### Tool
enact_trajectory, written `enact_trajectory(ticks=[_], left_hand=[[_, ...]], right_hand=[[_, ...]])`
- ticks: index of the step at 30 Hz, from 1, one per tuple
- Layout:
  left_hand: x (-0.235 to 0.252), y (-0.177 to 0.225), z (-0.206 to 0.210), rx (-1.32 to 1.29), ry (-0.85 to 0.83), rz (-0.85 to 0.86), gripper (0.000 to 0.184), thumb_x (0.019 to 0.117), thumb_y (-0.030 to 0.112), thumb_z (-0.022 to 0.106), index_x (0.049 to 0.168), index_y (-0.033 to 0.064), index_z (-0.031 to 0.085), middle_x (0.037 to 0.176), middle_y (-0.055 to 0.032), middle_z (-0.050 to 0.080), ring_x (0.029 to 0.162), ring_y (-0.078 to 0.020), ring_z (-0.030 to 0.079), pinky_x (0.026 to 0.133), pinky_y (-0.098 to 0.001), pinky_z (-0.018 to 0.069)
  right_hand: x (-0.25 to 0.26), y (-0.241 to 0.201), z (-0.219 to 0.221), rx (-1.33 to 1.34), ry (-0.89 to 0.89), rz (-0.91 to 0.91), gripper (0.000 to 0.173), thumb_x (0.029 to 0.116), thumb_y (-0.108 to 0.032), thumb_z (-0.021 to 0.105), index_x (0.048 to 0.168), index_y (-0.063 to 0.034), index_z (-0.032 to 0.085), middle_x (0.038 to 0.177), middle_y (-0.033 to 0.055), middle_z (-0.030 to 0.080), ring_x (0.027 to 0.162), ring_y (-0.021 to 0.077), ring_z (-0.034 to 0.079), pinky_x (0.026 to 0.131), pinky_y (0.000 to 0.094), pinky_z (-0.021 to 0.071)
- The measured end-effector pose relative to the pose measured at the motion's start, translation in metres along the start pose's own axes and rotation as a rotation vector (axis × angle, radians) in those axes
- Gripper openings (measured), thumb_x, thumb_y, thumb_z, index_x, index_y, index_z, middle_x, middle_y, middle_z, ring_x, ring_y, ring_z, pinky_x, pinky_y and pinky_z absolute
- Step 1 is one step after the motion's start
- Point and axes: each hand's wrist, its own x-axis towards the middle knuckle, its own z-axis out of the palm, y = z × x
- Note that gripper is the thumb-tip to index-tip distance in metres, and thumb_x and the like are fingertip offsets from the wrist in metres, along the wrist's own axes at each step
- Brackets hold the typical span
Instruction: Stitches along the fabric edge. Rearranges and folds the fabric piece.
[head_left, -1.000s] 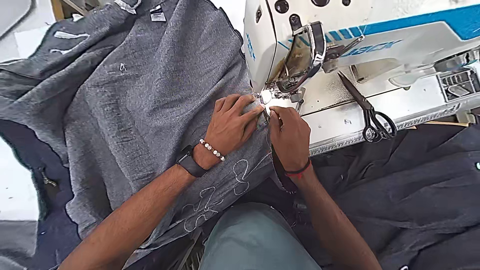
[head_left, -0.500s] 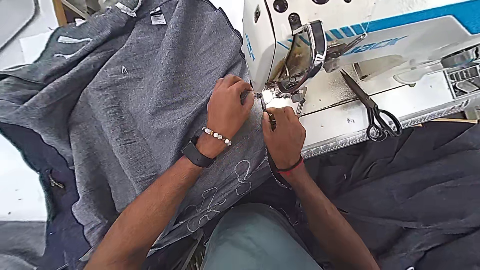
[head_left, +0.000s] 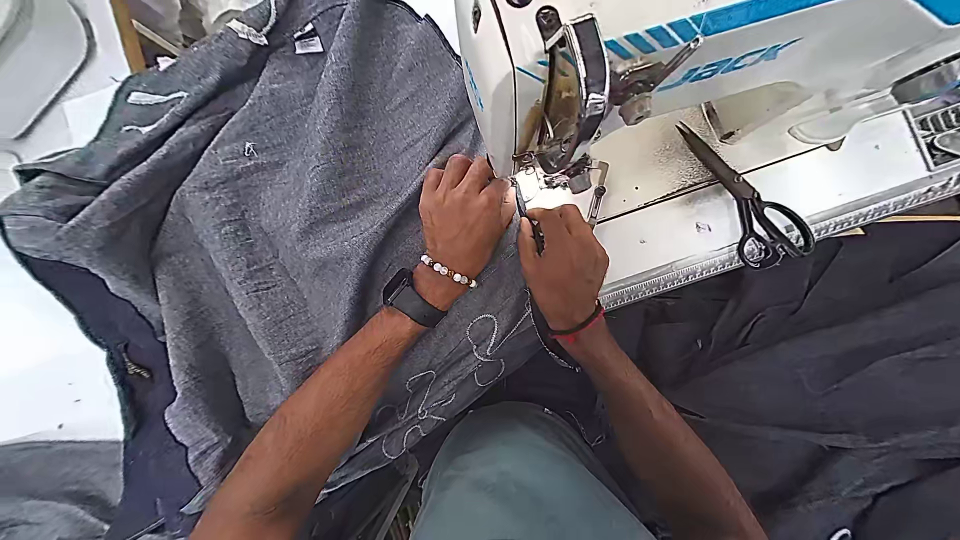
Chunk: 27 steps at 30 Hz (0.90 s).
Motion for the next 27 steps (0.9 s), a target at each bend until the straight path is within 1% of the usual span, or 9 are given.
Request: enact_trajectory(ticks=[3,8,11,13,15,16,20,24,27], left_hand=[[0.001,0.004,0.002,0.022,0.019,-0.022,0.019,0.097,0.022,0.06,0.094,0.0079,0.073,0.108,-0.0113,0.07,0.107,-0.0327,0.063,0.084,-0.0517,0.0459],[0.0,0.004,-0.005,-0.165,-0.051,-0.115,0.022,0.0942,0.031,0.064,0.099,0.0113,0.073,0.117,-0.0093,0.07,0.112,-0.033,0.062,0.085,-0.0528,0.0464],[-0.01,0.001,-0.012,-0.232,-0.087,-0.125,0.024,0.0929,0.036,0.064,0.092,0.0135,0.07,0.111,-0.0084,0.069,0.108,-0.0318,0.061,0.082,-0.0518,0.0465],[-0.013,0.001,-0.014,-0.234,-0.082,-0.155,0.022,0.0951,0.034,0.063,0.096,0.0138,0.07,0.112,-0.0082,0.068,0.107,-0.0307,0.062,0.083,-0.0497,0.049],[-0.011,0.002,-0.016,-0.159,-0.073,-0.151,0.025,0.0988,0.034,0.064,0.107,0.0121,0.072,0.119,-0.009,0.069,0.11,-0.031,0.064,0.086,-0.0484,0.0535],[-0.008,0.002,-0.015,-0.099,-0.072,-0.127,0.028,0.1,0.037,0.063,0.11,0.012,0.073,0.12,-0.0086,0.069,0.11,-0.031,0.065,0.085,-0.0481,0.054],[-0.004,0.003,-0.007,0.044,-0.02,0.004,0.023,0.1012,0.029,0.061,0.107,0.0124,0.075,0.109,-0.0092,0.071,0.101,-0.031,0.067,0.074,-0.0473,0.0531],[-0.004,0.006,-0.003,0.149,-0.014,0.03,0.024,0.1018,0.029,0.057,0.107,0.0127,0.074,0.11,-0.0089,0.071,0.101,-0.03,0.067,0.072,-0.0474,0.0518],[-0.004,0.008,-0.003,0.175,-0.01,0.037,0.024,0.1016,0.029,0.057,0.106,0.0111,0.073,0.108,-0.0099,0.071,0.099,-0.031,0.067,0.072,-0.048,0.051]], right_hand=[[0.0,0.0,-0.001,0.007,-0.008,0.003,0.023,0.1016,-0.031,0.061,0.11,-0.014,0.074,0.097,0.0068,0.066,0.08,0.0221,0.067,0.059,0.0386,0.0533],[0.0,0.001,-0.001,0.031,0.013,0.012,0.022,0.1013,-0.029,0.06,0.109,-0.0145,0.076,0.094,0.0062,0.065,0.079,0.0211,0.066,0.057,0.0373,0.052],[0.0,0.001,-0.001,0.047,0.01,0.015,0.022,0.1012,-0.029,0.061,0.108,-0.0142,0.075,0.094,0.0064,0.065,0.079,0.0216,0.066,0.057,0.0376,0.052],[-0.001,0.001,-0.001,0.045,0.013,0.015,0.022,0.1013,-0.029,0.061,0.109,-0.0146,0.075,0.094,0.0063,0.065,0.078,0.0215,0.065,0.057,0.0375,0.0516],[-0.001,0.001,-0.001,0.038,0.005,0.013,0.022,0.1013,-0.03,0.06,0.109,-0.0147,0.075,0.095,0.0065,0.065,0.078,0.0217,0.065,0.056,0.0376,0.0511],[-0.001,0.001,-0.002,0.038,0.0,0.013,0.022,0.1014,-0.03,0.06,0.109,-0.0148,0.074,0.095,0.0066,0.064,0.078,0.0218,0.065,0.056,0.0377,0.0509],[0.001,0.002,0.004,0.036,0.033,0.029,0.023,0.1012,-0.031,0.06,0.104,-0.016,0.076,0.092,0.0046,0.065,0.079,0.0202,0.066,0.057,0.036,0.0515],[-0.005,0.003,-0.004,0.074,-0.01,0.011,0.022,0.1012,-0.029,0.061,0.109,-0.0138,0.073,0.094,0.0072,0.062,0.078,0.0228,0.064,0.056,0.0379,0.0503],[-0.006,0.004,-0.003,0.087,-0.006,0.002,0.021,0.1007,-0.029,0.062,0.109,-0.0138,0.073,0.095,0.0073,0.062,0.078,0.0225,0.064,0.055,0.0375,0.0502]])
